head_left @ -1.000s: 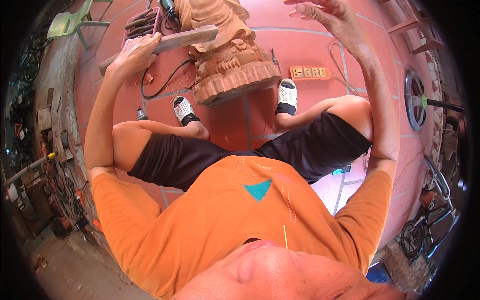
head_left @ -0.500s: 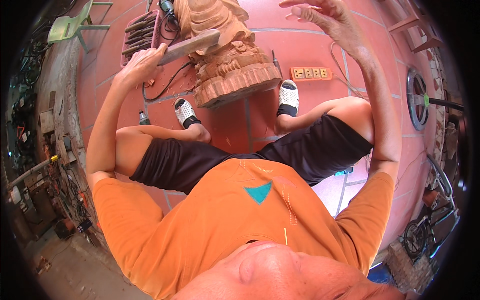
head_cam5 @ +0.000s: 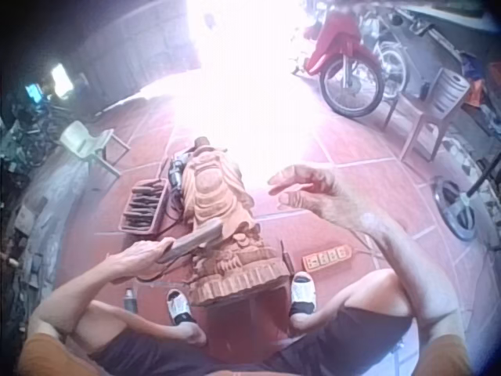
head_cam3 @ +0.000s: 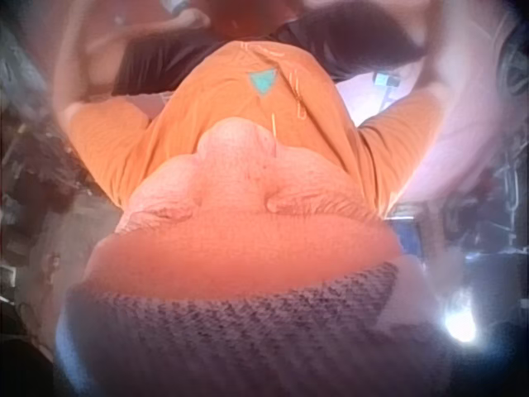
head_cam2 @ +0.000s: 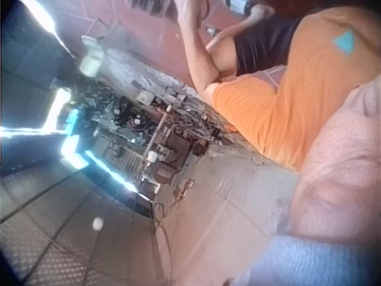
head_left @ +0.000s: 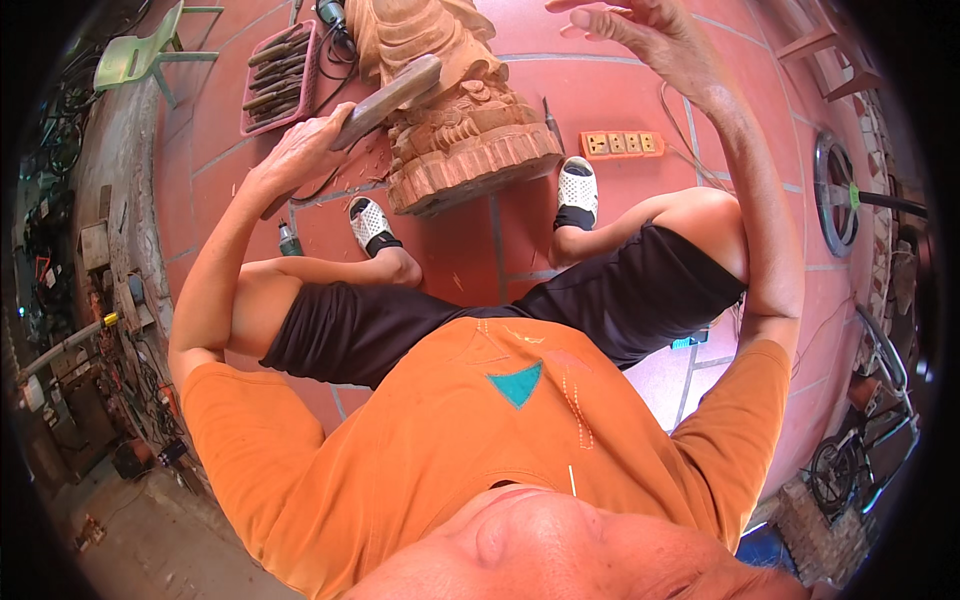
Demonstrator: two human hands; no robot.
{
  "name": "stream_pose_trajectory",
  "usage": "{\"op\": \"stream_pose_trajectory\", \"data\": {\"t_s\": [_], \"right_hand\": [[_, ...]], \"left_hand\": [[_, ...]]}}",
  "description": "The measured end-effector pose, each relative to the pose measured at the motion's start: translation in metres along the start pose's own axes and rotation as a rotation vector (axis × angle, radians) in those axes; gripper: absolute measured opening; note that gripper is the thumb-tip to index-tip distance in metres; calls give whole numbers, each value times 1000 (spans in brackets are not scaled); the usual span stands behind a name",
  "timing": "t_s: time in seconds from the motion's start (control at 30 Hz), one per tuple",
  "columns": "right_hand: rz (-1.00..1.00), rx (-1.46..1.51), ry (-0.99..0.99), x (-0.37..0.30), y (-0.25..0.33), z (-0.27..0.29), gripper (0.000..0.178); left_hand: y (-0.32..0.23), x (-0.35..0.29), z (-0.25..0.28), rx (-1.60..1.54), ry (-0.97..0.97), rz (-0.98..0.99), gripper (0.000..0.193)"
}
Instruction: The person carves a wooden statue using a rotary tool and then switches to a chisel and mallet to refine the details. The person holds the statue with one hand while operating the tools with the other.
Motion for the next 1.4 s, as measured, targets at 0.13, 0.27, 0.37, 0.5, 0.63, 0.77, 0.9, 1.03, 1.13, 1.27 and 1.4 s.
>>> {"op": "stream_pose_trajectory", "data": {"t_s": [0.13,0.27,0.37,0.5,0.63,0.77,0.9,1.03,1.13,1.27,1.4], "right_hand": [[-15,2,-14,4,-8,0,23],[-1,11,-14,2,-15,5,22],[8,7,-33,-1,-14,5,22],[5,16,-14,-5,-3,5,23],[-31,76,2,-1,-6,3,24],[19,52,3,-2,-6,4,24],[35,45,0,1,-14,5,24],[-13,59,7,-2,-1,1,24],[-1,37,-10,3,-9,1,25],[-21,54,-1,0,-4,0,24],[-4,45,14,1,-7,2,24]], "left_hand": [[1,8,-9,-122,-23,43,71],[-6,13,5,-194,-23,8,71],[-11,12,8,-237,-19,12,72],[-11,13,5,-252,-64,-30,71],[-9,18,2,-269,-63,-36,69],[-8,24,-1,-267,-46,-11,69],[-6,28,-4,-268,-75,-35,68],[-8,28,-6,-300,-76,-14,68],[-5,28,-9,-315,-80,-21,67],[-11,23,-3,-340,-59,-1,67],[-12,25,-3,-329,-49,-4,68]]}}
Point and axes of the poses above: each hand's wrist, its own x-axis towards the middle knuckle, its own z-axis out of the back of the hand, y = z × x, the point moved 3 cm from there along x, towards the middle knuckle, and after that the axes turned 11 degrees about -z, right-handed, at the moved point
